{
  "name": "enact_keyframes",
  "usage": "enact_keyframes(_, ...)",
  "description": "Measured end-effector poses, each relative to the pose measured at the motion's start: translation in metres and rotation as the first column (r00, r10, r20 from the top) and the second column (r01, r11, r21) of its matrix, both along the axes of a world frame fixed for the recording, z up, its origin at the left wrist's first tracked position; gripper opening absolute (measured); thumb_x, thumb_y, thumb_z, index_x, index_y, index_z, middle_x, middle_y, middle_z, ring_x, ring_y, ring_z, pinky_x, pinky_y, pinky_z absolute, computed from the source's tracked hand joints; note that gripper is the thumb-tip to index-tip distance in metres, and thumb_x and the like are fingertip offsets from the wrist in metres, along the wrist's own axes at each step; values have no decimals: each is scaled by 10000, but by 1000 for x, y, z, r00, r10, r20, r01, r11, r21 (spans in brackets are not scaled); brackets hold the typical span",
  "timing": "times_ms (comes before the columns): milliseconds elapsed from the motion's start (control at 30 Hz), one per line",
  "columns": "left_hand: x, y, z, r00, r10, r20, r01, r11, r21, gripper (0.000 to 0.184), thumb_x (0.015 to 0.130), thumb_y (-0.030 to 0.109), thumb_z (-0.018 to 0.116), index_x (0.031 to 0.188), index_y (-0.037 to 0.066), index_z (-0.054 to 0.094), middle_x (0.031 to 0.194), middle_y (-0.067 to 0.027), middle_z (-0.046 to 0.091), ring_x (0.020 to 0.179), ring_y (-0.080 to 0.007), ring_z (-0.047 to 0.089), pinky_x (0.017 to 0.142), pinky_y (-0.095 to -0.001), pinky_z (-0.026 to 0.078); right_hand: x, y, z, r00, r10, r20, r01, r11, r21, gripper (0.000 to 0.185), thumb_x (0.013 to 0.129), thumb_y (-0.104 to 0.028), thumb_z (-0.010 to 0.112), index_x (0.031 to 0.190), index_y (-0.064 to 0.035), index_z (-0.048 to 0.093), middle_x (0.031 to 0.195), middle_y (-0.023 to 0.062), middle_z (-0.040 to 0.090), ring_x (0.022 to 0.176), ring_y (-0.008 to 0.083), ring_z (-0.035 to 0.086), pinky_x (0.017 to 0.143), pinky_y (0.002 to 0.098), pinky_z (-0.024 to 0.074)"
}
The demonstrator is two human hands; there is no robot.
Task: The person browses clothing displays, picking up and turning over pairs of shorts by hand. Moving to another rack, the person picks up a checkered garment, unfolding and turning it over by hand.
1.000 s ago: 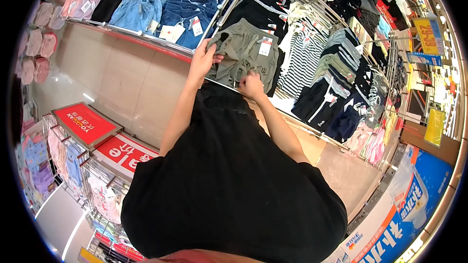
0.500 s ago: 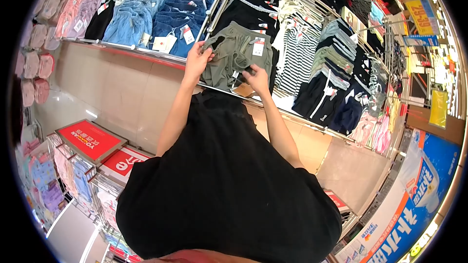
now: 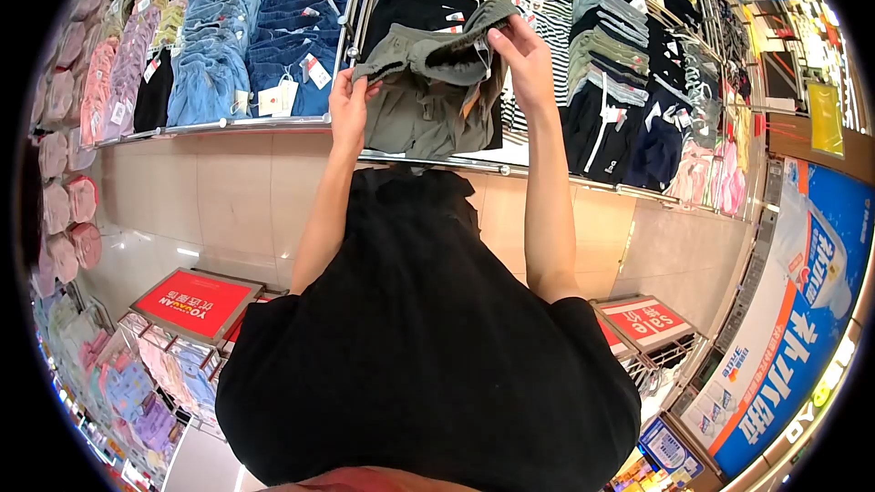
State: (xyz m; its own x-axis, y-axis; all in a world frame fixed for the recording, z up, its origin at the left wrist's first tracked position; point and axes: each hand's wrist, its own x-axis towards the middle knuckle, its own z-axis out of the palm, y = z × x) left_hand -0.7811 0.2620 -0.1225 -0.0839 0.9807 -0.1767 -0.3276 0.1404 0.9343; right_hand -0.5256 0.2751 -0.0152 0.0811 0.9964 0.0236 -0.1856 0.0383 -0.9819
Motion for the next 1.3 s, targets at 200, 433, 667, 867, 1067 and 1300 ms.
enact_keyframes(200, -1, 10, -6, 998, -52, 42, 56, 995, -80, 143, 956, 137, 533, 1034, 23, 569, 984, -43, 632, 863, -101, 602, 759, -238, 475, 7, -14, -62, 888, 96, 450, 9, 974, -226, 565, 895, -274, 669, 1351, -4, 473, 1161, 111, 631, 1055, 173, 570, 927, 313, 435)
enact_keyframes(433, 0, 15, -55, 919, -359, -161, 322, 922, -213, 192, 913, 152, 622, 1069, 50, 572, 959, -13, 638, 840, -81, 610, 703, -209, 458, -17, -89, -200, 529, 690, 494, -275, 690, -670, 479, 956, -456, 470, 1086, -32, 651, 1011, 218, 666, 962, 367, 630, 861, 372, 480)
enact_keyframes(667, 4, 14, -53, 886, -412, -211, 371, 905, -208, 229, 901, 151, 646, 1075, 29, 561, 890, -23, 636, 798, -81, 601, 665, -204, 448, -42, -88, -257, 399, 822, 406, -281, 532, -799, 727, 941, -609, 319, 1183, 8, 618, 1231, 241, 588, 1180, 397, 533, 1010, 407, 401)
enact_keyframes(867, 7, 8, -49, 938, -311, -150, 288, 945, -154, 343, 864, 108, 672, 1148, -31, 539, 938, -66, 637, 775, -104, 594, 682, -238, 469, -67, -74, -241, 296, 821, 488, -168, 547, -820, 747, 919, -620, 363, 1085, 46, 659, 1159, 261, 616, 1118, 405, 569, 970, 428, 430)
enact_keyframes(1067, -3, -3, -61, 955, -257, -149, 232, 959, -163, 509, 840, 83, 687, 1277, -34, 452, 1131, -115, 593, 936, -145, 622, 770, -249, 488, -49, -78, -225, 485, 611, 626, -147, 762, -630, 391, 785, -347, 701, 1018, -34, 704, 929, 193, 698, 889, 308, 678, 799, 384, 520)
enact_keyframes(1300, -5, -8, -49, 836, -317, -447, 267, 948, -173, 644, 836, 185, 711, 1386, 34, 412, 1315, -223, 509, 1176, -276, 543, 905, -338, 472, -46, -63, -149, 990, 52, 129, 8, 903, -429, 212, 792, -53, 722, 987, 9, 665, 793, 27, 676, 718, 71, 603, 648, 197, 447)
